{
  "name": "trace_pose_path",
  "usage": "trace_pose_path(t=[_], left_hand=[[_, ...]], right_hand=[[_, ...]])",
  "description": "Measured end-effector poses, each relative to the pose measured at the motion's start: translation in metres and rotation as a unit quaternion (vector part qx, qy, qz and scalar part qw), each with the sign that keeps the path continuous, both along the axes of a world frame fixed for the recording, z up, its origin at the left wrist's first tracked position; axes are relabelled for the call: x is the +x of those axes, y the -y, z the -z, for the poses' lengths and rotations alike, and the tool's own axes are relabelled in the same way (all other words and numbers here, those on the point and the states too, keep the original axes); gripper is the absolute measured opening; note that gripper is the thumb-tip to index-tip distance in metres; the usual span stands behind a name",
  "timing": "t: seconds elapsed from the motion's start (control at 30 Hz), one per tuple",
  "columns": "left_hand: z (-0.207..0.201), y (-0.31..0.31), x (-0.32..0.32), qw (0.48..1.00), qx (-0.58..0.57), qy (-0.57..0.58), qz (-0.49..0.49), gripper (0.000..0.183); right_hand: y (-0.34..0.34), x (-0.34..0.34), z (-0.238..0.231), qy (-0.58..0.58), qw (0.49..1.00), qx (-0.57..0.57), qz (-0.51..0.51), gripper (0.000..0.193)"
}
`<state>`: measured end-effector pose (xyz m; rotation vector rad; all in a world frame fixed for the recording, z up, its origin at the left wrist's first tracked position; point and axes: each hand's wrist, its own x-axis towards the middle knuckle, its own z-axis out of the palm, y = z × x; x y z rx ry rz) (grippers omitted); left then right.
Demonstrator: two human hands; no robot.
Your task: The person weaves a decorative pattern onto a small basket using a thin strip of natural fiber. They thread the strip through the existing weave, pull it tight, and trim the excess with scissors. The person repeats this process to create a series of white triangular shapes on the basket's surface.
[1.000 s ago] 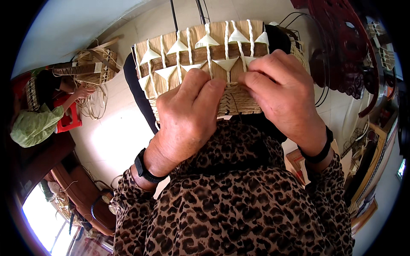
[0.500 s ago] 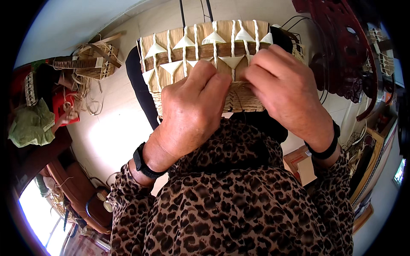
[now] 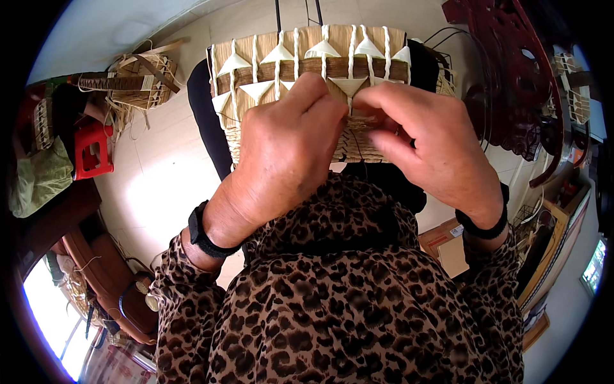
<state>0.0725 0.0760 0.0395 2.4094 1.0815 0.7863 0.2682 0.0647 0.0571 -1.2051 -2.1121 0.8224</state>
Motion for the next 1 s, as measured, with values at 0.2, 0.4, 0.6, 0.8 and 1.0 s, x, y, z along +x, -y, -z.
trace_pose_path(t=[0.2,0.4,0.6,0.8,1.0], left_hand=[[-0.005,-0.006,0.000,1.000,-0.016,-0.010,0.019,0.015],[0.012,-0.003,0.007,0.989,0.145,0.023,0.033,0.010],[0.010,-0.005,0.006,0.987,0.156,0.037,0.035,0.006],[0.009,-0.012,0.003,0.990,0.096,0.091,0.041,0.009],[-0.002,-0.011,-0.002,0.995,-0.051,0.085,0.019,0.014]], right_hand=[[0.003,-0.004,0.005,-0.037,0.997,-0.014,0.063,0.013],[0.008,-0.012,0.013,-0.102,0.989,-0.016,0.109,0.006],[0.006,-0.009,0.011,-0.085,0.990,-0.022,0.108,0.011],[0.013,0.003,0.017,0.058,0.985,0.149,0.069,0.016],[0.017,-0.005,0.020,0.103,0.973,0.194,0.067,0.015]])
